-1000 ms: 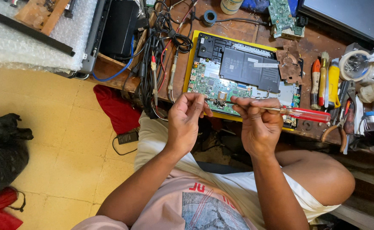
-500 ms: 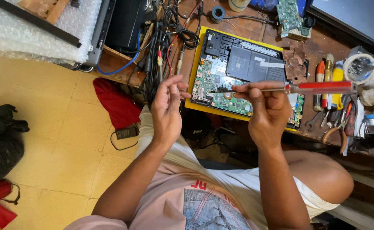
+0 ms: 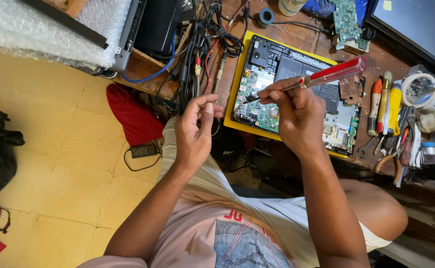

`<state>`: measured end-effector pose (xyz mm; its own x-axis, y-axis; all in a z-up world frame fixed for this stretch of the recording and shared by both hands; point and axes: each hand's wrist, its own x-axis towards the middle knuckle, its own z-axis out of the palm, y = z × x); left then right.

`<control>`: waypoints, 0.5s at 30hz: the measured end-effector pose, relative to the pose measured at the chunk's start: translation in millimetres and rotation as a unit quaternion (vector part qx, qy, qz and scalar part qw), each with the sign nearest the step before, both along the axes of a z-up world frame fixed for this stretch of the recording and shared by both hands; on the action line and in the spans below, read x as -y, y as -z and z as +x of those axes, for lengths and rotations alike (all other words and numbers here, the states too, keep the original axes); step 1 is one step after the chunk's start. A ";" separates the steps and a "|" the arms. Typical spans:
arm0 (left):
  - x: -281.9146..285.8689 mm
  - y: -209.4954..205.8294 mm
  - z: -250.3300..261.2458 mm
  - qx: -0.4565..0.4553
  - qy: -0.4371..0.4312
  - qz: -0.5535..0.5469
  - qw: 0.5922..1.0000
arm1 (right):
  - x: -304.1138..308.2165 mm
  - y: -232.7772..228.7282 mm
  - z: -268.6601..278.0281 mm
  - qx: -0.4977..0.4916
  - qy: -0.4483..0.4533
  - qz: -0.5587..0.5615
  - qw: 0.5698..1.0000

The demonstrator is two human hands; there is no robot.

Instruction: The person uses a screwdriver to remove screws from a disassembled laptop motherboard, then wipes the board with a cloth and adjusts a small component.

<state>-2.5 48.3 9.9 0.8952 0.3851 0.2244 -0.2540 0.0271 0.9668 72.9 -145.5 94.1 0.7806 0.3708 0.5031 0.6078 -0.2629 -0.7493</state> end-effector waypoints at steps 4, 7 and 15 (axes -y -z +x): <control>-1.5 -2.3 6.6 0.017 -0.011 0.035 0.999 | -1.8 -1.7 2.2 0.010 -0.007 -0.019 1.000; -2.7 -5.2 10.6 0.027 -0.015 0.055 0.998 | -4.3 -5.6 1.2 0.009 -0.007 -0.031 0.999; 0.5 -9.3 22.3 0.051 0.014 0.066 0.996 | -9.4 4.3 6.5 0.001 0.000 -0.035 0.999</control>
<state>19.8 47.8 19.2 0.8752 0.3214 0.3615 -0.3517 -0.0901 0.9318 79.4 -136.1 89.8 0.7795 0.4047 0.4781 0.6096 -0.3148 -0.7275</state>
